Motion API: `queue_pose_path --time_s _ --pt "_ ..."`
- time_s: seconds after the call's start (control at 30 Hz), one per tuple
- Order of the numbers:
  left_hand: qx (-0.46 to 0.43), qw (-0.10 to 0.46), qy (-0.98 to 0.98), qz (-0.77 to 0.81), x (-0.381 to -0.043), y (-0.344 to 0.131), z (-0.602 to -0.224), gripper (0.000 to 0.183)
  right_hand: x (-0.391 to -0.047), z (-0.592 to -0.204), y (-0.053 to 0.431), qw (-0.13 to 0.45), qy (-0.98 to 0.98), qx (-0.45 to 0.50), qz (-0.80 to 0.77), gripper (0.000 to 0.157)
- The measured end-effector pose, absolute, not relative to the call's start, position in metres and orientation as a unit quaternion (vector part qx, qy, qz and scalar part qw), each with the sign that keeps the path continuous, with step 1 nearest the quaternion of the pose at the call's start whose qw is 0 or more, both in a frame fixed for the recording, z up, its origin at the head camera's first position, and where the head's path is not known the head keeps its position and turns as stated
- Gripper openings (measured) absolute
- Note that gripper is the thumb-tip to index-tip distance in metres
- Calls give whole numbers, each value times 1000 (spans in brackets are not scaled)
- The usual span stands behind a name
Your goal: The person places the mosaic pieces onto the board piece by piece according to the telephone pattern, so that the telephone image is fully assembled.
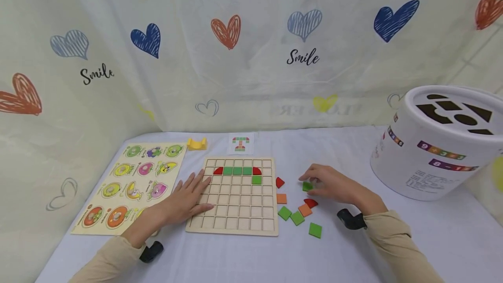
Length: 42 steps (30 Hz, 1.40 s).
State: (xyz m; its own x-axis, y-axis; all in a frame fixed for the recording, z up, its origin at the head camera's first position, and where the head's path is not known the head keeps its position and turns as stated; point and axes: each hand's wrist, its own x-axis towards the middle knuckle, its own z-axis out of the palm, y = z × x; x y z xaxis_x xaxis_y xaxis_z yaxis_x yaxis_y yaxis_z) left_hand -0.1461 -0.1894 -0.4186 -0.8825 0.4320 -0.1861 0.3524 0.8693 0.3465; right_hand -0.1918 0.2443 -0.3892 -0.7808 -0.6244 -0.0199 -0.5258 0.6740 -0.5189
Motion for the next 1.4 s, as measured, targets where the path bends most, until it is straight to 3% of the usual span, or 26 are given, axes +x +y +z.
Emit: queue_pose_path --time_s 0.4,1.4 --pt "203 131 958 154 -146 -188 -417 85 -194 -401 251 65 911 -323 -249 27" --pt "216 117 954 173 -149 -200 -422 83 -199 -402 253 102 903 -304 -287 25"
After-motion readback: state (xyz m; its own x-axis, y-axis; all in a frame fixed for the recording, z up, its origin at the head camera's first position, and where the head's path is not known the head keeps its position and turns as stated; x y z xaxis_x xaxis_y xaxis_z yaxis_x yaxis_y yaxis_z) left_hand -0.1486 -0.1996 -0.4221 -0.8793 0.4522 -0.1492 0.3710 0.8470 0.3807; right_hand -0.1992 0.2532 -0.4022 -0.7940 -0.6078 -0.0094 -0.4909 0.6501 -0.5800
